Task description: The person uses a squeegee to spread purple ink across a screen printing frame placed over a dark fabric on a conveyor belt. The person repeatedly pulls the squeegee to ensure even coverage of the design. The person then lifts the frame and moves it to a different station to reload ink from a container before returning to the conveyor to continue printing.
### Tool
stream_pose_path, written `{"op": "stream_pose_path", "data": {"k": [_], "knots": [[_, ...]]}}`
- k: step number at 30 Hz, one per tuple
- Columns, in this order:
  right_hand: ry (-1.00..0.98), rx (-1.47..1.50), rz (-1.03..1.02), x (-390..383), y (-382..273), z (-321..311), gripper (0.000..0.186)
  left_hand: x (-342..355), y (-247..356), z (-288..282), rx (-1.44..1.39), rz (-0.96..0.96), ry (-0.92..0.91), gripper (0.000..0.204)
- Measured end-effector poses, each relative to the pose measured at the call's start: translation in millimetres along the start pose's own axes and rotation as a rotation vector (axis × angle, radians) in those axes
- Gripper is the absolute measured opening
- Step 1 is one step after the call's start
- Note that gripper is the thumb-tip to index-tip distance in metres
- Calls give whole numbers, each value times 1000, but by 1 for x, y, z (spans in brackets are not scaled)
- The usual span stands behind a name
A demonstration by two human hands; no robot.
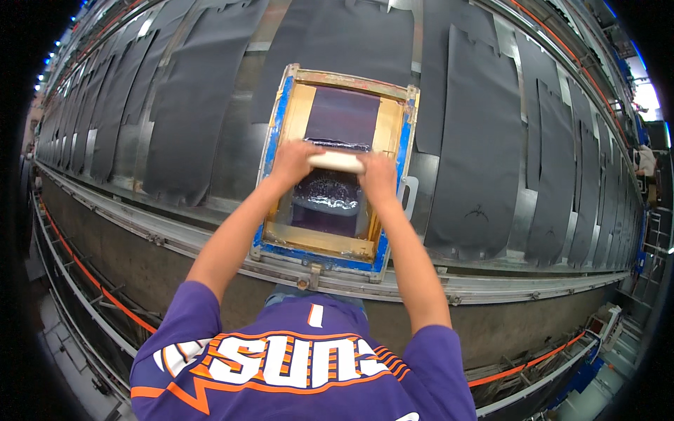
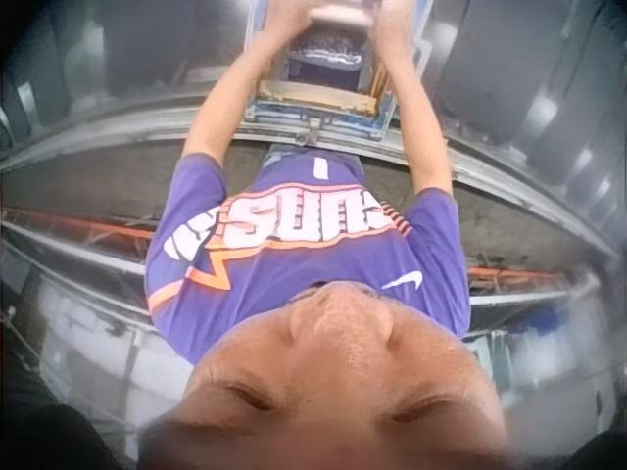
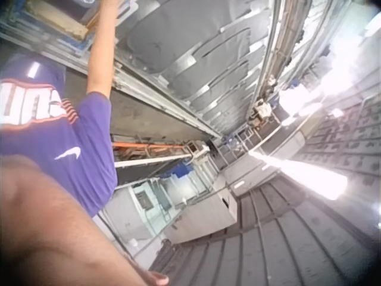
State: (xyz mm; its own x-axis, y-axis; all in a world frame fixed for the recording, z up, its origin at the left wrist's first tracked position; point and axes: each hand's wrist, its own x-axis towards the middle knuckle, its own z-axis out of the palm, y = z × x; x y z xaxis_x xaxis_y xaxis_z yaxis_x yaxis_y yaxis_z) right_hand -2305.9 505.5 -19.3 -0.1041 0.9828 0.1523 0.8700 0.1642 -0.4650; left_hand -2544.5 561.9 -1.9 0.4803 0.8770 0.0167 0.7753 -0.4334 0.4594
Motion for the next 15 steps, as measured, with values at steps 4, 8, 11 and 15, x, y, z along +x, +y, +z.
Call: {"op": "stream_pose_path", "data": {"k": [4, 8, 11, 15], "knots": [[-85, 57, -20, -101, -34, 1, 50, -110, 19, 29, 51, 13, 38, 40], [-124, 262, -25, -110, -38, -26, 42, -127, 30, 7, -40, -6, -89, 38], [-18, 734, 472, -76, 6, -53, 39, -71, 8, -8, -137, -168, -166, 31], [169, 516, 660, -64, 76, -23, 31, 12, -26, -16, -203, -218, -216, 33]]}}
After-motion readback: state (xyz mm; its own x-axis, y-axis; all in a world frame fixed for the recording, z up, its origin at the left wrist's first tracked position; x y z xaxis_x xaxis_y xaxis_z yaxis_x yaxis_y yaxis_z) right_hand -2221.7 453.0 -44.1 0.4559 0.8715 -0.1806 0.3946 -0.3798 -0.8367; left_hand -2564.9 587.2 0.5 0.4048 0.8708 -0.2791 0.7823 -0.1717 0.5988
